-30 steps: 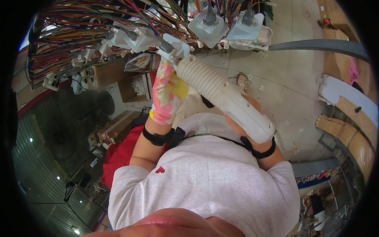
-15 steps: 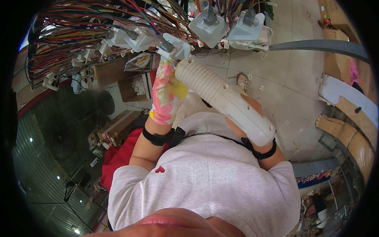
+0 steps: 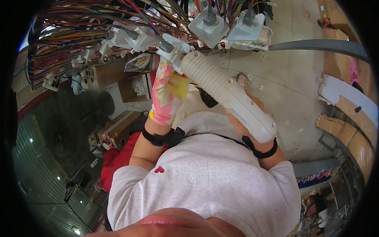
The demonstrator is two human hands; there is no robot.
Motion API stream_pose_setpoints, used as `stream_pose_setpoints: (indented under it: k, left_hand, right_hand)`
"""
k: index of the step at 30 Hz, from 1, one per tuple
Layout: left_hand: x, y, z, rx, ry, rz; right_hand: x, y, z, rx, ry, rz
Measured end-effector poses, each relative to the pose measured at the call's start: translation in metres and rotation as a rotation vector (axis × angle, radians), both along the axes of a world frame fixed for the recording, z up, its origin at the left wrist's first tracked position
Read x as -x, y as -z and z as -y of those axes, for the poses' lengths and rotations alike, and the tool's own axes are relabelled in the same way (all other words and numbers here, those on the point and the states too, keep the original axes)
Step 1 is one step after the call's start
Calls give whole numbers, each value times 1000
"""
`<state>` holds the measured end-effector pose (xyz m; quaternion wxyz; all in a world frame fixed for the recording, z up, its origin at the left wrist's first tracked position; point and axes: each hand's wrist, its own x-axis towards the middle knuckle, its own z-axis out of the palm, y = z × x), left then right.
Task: The person uses a glue gun to apply glue to the wire entry points of several connectors mounted on a rack.
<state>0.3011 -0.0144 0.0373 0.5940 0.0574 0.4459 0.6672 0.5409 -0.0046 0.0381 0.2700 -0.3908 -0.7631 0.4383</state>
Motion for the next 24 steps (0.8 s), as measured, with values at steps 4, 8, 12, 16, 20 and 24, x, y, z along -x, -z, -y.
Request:
stream_pose_setpoints:
  k: [4, 8, 12, 16, 20, 24]
  left_hand:
    - [2, 3, 5, -85, 26, 21]
    - [-1, -7, -1, -29, -8, 51]
    - [-1, -6, -4, -75, 4, 72]
    - [0, -5, -3, -101, 16, 63]
    - [1, -6, -2, -40, 17, 74]
    - [-1, -9, -4, -12, 4, 38]
  right_hand:
    - [4, -5, -1, -20, 9, 13]
    - [5, -3, -2, 41, 17, -66]
    - [6, -5, -4, 133, 33, -118]
    - [6, -5, -3, 174, 33, -131]
    - [5, -6, -2, 205, 20, -159]
    - [3, -4, 0, 127, 10, -93]
